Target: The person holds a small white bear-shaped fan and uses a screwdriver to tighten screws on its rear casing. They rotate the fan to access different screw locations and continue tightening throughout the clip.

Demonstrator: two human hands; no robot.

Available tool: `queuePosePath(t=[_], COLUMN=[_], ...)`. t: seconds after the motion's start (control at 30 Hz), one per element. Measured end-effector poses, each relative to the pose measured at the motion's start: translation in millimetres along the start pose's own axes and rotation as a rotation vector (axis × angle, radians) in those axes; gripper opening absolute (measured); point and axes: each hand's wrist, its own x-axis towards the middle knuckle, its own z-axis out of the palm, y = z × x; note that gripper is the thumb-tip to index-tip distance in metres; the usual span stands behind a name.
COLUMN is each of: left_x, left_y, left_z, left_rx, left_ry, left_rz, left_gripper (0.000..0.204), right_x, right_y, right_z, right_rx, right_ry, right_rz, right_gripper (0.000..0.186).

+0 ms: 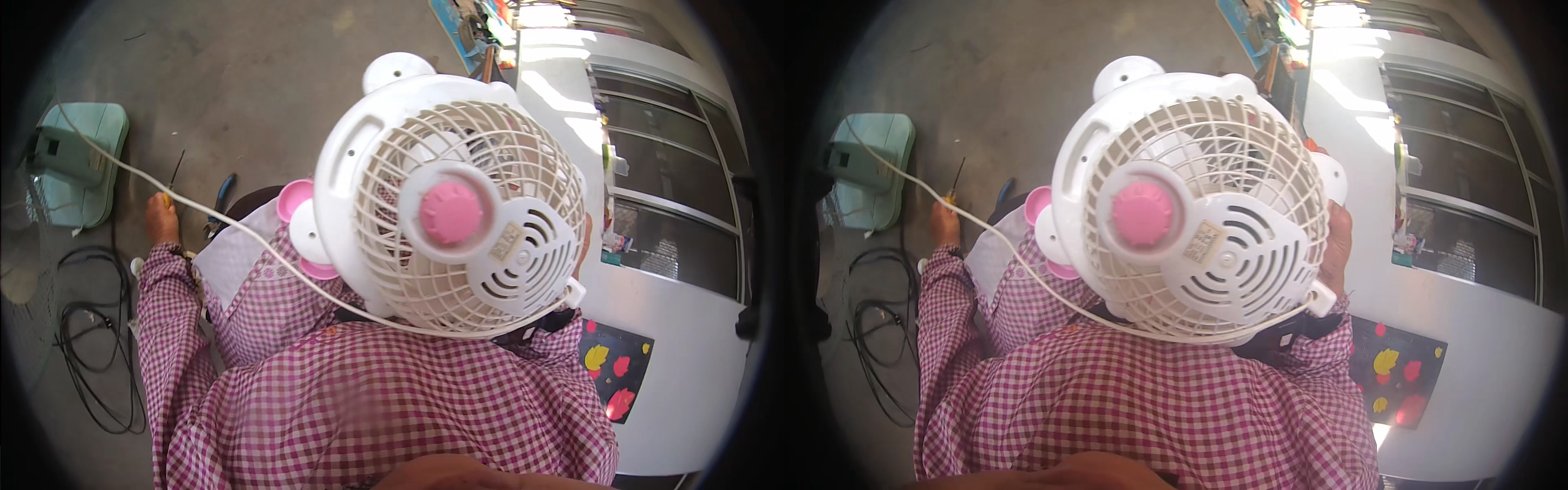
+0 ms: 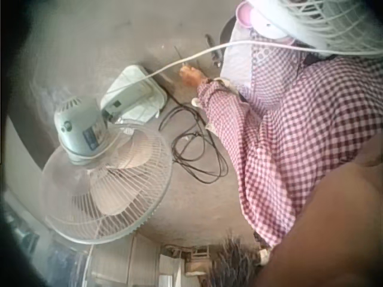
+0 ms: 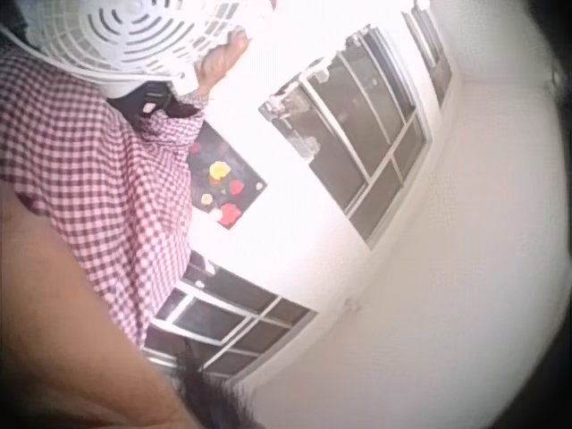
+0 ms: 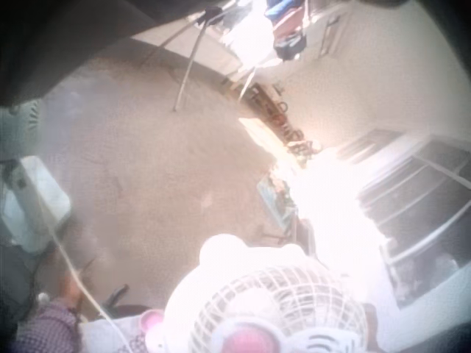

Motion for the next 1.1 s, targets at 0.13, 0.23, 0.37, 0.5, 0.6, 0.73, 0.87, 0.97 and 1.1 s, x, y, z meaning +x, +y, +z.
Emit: queuePosePath(t=[0.13, 0.23, 0.37, 0.5, 0.6, 0.73, 0.87, 0.97, 1.1], left_x=[10.8, 13.9, 2.0, -48.0, -107.4, -143.8, -99.0, -59.0, -33.3], left_y=[103.9, 126.6, 108.4, 99.8, 108.1, 149.8, 235.5, 306.3, 370.4], left_z=[51.3, 63.9, 61.8, 63.3, 37.7, -54.8, -172.4, -239.3, -268.1], left_rx=[-0.126, -0.077, -0.235, -0.64, -1.055, -1.213, -1.679, -1.736, -1.578], left_ry=[-0.009, -0.071, -0.084, -0.242, -0.251, -0.22, -0.323, -0.559, -0.858], left_rz=[0.152, 0.124, 0.155, -0.197, -0.501, -0.552, -0.249, 0.106, 0.239], left_gripper=[0.026, 0.025, 0.022, 0.022, 0.02, 0.015, 0.01, 0.013, 0.022], right_x=[14.8, 23.1, 24.6, 22.3, 23.3, 30.5, 36.0, 35.0, 16.1], right_y=[-30.3, -42.6, -45.2, -50.9, -56.3, -57.2, -51.0, -43.4, -21.9], right_z=[-13.6, -4.0, 21.6, 40.6, 42.3, 33.6, 40.5, 62.3, 90.5], right_rx=[0.044, 0.066, 0.048, 0.01, 0.03, 0.01, -0.006, -0.046, -0.138], right_ry=[0.004, -0.019, -0.051, -0.022, -0.011, -0.029, -0.05, -0.068, -0.054], right_rz=[0.026, 0.031, -0.073, -0.124, -0.147, -0.17, -0.198, -0.227, -0.273], right_gripper=[0.06, 0.063, 0.071, 0.076, 0.077, 0.078, 0.079, 0.08, 0.083])
